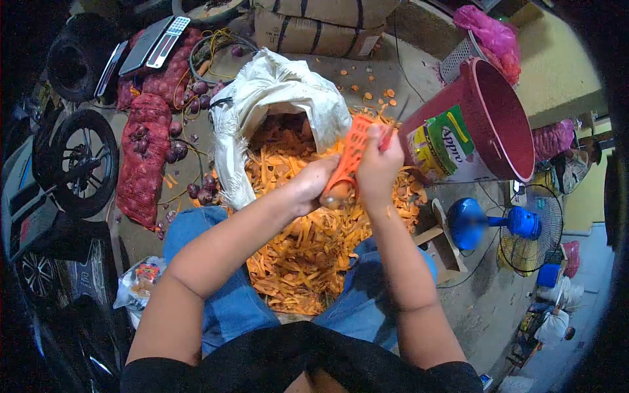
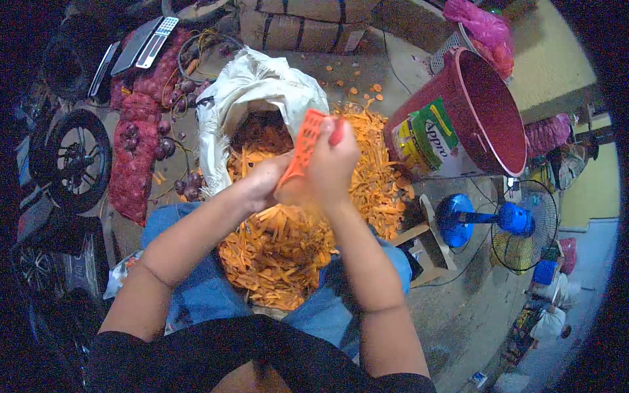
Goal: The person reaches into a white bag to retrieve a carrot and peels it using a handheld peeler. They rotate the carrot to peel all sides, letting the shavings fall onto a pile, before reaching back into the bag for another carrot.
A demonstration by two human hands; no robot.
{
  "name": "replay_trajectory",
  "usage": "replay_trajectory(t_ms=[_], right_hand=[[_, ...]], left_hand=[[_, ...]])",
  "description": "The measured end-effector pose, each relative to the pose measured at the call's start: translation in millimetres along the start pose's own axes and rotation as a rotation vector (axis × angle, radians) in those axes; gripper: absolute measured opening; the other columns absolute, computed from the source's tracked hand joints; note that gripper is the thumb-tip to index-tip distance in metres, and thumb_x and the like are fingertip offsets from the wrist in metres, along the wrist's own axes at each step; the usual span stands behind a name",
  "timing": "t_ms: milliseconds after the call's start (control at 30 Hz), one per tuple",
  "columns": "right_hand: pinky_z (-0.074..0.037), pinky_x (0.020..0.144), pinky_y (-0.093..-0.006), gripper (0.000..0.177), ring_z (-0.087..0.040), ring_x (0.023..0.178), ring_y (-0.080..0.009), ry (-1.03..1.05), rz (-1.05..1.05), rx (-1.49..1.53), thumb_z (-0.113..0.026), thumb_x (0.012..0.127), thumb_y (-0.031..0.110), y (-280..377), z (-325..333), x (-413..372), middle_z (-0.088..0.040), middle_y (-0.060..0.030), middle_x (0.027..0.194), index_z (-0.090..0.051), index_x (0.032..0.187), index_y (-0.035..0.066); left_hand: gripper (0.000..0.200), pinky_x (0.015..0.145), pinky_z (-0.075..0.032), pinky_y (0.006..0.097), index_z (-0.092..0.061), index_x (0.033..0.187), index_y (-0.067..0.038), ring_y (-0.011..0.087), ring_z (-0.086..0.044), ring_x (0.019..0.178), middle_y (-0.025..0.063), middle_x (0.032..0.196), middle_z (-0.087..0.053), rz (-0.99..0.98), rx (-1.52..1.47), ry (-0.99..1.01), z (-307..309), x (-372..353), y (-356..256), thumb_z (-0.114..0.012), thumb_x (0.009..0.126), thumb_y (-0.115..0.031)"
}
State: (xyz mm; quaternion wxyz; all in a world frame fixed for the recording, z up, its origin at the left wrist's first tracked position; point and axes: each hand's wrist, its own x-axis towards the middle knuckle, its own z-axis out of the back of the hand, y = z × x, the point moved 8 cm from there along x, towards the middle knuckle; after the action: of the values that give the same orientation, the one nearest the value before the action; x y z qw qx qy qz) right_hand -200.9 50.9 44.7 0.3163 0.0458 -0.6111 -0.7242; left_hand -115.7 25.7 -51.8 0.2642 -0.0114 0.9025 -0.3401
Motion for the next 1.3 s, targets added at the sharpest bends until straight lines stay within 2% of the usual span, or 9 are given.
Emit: replay_trajectory(t_ms=[200, 267, 433, 633, 667, 767, 867, 1100, 1300], right_hand=[[-0.036, 0.05, -0.029, 0.023, -0.045, 0.053, -0.0133, -0.354, -0.107, -0.182, -0.043, 0.08, 0.018, -53.9, 71.3, 59.9, -0.048, -0.0056, 0.057, -0.048, 0.069, -0.001], [-0.037, 0.052, -0.0272, 0.02, -0.045, 0.054, -0.0121, -0.34, -0.258, 0.099, -0.044, 0.08, 0.016, -57.8, 63.1, 52.8, -0.049, -0.0037, 0.06, -0.049, 0.071, 0.0], [-0.038, 0.054, -0.0261, 0.019, -0.046, 0.058, -0.0126, 0.069, 0.075, 0.085, -0.044, 0.08, 0.017, 11.3, -4.5, -3.3, -0.051, -0.0054, 0.064, -0.049, 0.072, 0.0], [-0.037, 0.051, -0.0296, 0.024, -0.046, 0.054, -0.0169, -0.275, 0.152, -0.034, -0.043, 0.08, 0.02, -63.1, 44.2, 54.8, -0.049, -0.0072, 0.057, -0.047, 0.069, -0.002], [-0.038, 0.052, -0.0289, 0.023, -0.047, 0.057, -0.0147, -0.355, -0.168, -0.041, -0.043, 0.08, 0.019, -69.1, 60.9, 58.0, -0.051, -0.0057, 0.062, -0.047, 0.068, 0.0], [-0.038, 0.052, -0.0273, 0.02, -0.047, 0.057, -0.0121, -0.366, -0.301, -0.008, -0.044, 0.08, 0.018, -59.3, 69.9, 53.3, -0.051, -0.0041, 0.066, -0.048, 0.07, 0.001], [-0.036, 0.049, -0.0263, 0.017, -0.044, 0.054, -0.0105, -0.119, -0.014, 0.213, -0.044, 0.08, 0.016, -11.6, 25.8, 27.2, -0.049, -0.0021, 0.063, -0.047, 0.073, 0.001], [-0.035, 0.049, -0.028, 0.019, -0.042, 0.052, -0.0135, -0.084, 0.21, -0.201, -0.043, 0.08, 0.016, 11.6, 15.4, 11.8, -0.047, -0.0035, 0.06, -0.045, 0.071, -0.001], [-0.034, 0.048, -0.0263, 0.021, -0.039, 0.051, -0.0102, -0.342, -0.178, 0.031, -0.042, 0.081, 0.018, -49.4, 62.9, 52.4, -0.043, -0.0022, 0.055, -0.045, 0.069, 0.0]], left_hand=[[0.033, 0.05, -0.043, 0.023, -0.04, 0.1, -0.005, 0.0113, -0.05, 0.06, 0.0036, 0.073, -0.05, 0.092, 0.137, 0.052, -25.2, -23.3, -0.2, -0.028, 0.085, -0.032], [0.034, 0.05, -0.044, 0.024, -0.04, 0.101, -0.006, 0.0121, -0.051, 0.062, 0.0038, 0.074, -0.05, 0.124, -0.066, -0.01, -11.4, -13.3, 0.1, -0.027, 0.085, -0.033], [0.035, 0.057, -0.045, 0.0272, -0.043, 0.099, -0.005, 0.0128, -0.051, 0.066, 0.004, 0.079, -0.051, 0.02, -0.277, 0.012, 5.7, 8.7, 1.2, -0.028, 0.085, -0.034], [0.036, 0.068, -0.045, 0.0288, -0.046, 0.102, -0.007, 0.0121, -0.053, 0.078, 0.004, 0.091, -0.054, 0.155, 0.266, -0.011, -15.2, -20.8, 3.5, -0.034, 0.083, -0.035], [0.036, 0.068, -0.045, 0.0288, -0.046, 0.102, -0.007, 0.0121, -0.053, 0.078, 0.004, 0.091, -0.054, 0.157, 0.268, -0.01, -14.6, -20.2, 4.2, -0.034, 0.083, -0.035], [0.036, 0.074, -0.043, 0.0296, -0.045, 0.104, -0.007, 0.014, -0.053, 0.082, 0.0056, 0.094, -0.053, 0.178, 0.041, 0.024, -12.6, -16.1, 5.8, -0.034, 0.083, -0.035], [0.036, 0.053, -0.046, 0.0253, -0.041, 0.104, -0.009, 0.0121, -0.053, 0.068, 0.0039, 0.082, -0.053, 0.108, -0.172, 0.059, -4.6, 1.5, 2.6, -0.028, 0.084, -0.036], [0.036, 0.062, -0.044, 0.0256, -0.046, 0.096, -0.006, 0.0129, -0.053, 0.07, 0.0053, 0.082, -0.054, -0.023, 0.059, -0.003, -11.4, -5.1, -7.7, -0.024, 0.086, -0.032], [0.035, 0.057, -0.044, 0.0238, -0.046, 0.094, -0.006, 0.0112, -0.052, 0.065, 0.0039, 0.075, -0.053, 0.056, 0.016, -0.004, -19.1, -13.9, -7.0, -0.025, 0.085, -0.034]])
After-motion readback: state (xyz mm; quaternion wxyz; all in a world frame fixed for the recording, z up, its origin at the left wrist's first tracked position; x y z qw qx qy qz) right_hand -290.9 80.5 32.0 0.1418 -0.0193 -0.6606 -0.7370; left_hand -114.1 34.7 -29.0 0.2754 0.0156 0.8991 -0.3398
